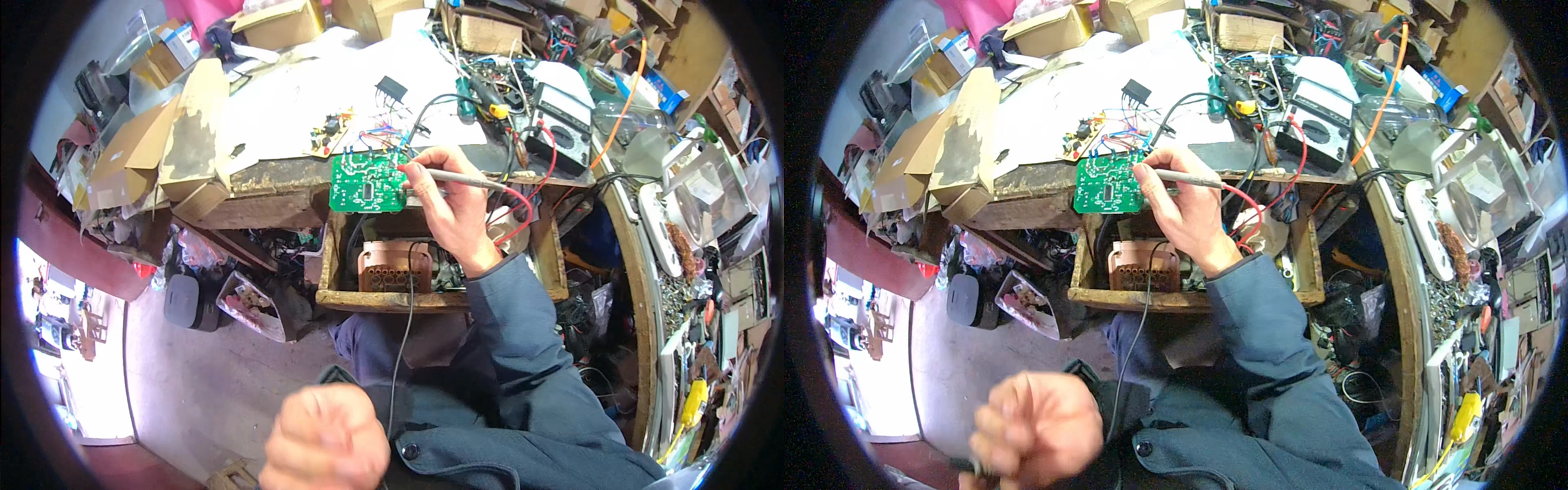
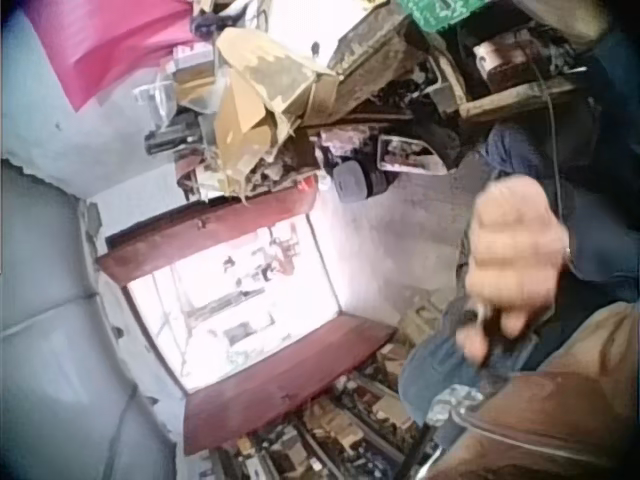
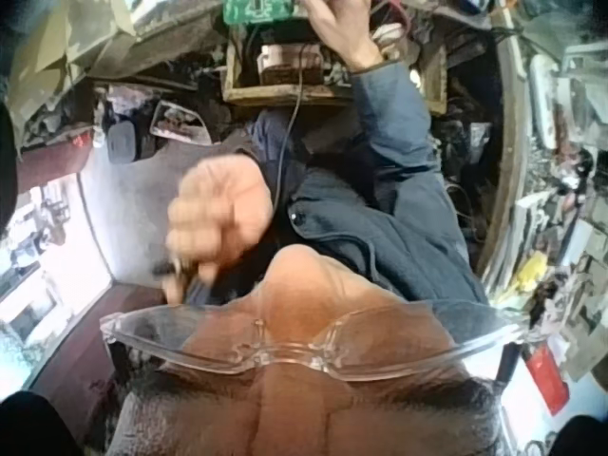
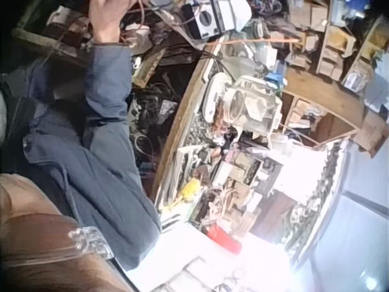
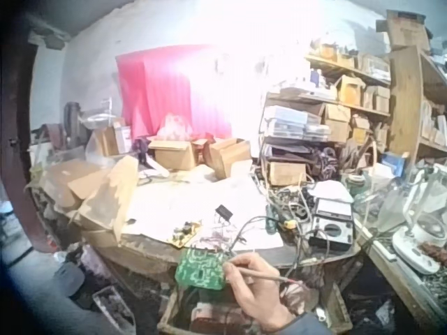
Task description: The person uses a soldering iron and multimeter probes to work on a green circuit board, then places the board into a brown plastic housing and secures it with a black strap. The person handles wires and connectors throughout the process.
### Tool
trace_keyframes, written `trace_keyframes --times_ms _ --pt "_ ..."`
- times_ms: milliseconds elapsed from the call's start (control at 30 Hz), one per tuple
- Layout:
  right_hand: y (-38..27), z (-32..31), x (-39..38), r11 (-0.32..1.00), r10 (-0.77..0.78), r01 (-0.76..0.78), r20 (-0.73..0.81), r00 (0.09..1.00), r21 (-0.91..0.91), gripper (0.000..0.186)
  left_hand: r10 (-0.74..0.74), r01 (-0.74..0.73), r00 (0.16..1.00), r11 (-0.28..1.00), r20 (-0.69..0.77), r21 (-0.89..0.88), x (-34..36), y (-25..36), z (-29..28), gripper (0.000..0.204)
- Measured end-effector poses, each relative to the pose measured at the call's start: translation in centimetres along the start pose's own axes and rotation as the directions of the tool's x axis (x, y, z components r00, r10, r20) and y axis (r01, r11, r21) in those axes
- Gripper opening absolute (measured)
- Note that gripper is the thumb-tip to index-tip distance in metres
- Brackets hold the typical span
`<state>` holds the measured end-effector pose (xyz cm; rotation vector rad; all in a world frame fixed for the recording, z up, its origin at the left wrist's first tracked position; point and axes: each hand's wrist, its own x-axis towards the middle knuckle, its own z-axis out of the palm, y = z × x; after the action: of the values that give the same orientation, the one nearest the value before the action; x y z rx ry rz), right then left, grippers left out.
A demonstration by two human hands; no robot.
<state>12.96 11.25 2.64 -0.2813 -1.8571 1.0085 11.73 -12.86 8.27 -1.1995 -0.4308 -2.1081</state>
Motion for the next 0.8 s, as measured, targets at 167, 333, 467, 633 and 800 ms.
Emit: trace_keyframes --times_ms 167,333,467,633,800 --pt "-0.2 0.2 0.0 0.996 -0.016 0.028 -0.150 0.989 0.082 0.012 -0.404 0.188 0.896 0.719 -0.183 -0.669 1.4 3.1 3.6 0.020" --pt "-0.1 -0.9 0.1 0.999 0.037 -0.037 -0.013 0.999 -0.031 0.014 -0.844 0.508 0.477 0.494 -0.248 -0.706 5.1 6.1 5.9 0.014" --pt "0.4 -0.5 0.0 1.000 0.007 -0.008 -0.004 1.000 -0.011 0.017 -0.779 0.459 0.547 0.585 -0.307 -0.669 4.2 6.1 5.5 0.013" --pt "0.5 -0.9 0.2 1.000 -0.014 0.014 -0.020 1.000 -0.018 0.016 -0.802 0.558 0.535 0.572 -0.266 -0.601 4.6 6.0 5.6 0.010" --pt "0.6 -0.6 -0.1 0.999 0.005 -0.006 -0.005 1.000 -0.047 0.015 -0.688 0.525 0.692 0.687 -0.218 -0.502 3.5 4.7 5.2 0.012"
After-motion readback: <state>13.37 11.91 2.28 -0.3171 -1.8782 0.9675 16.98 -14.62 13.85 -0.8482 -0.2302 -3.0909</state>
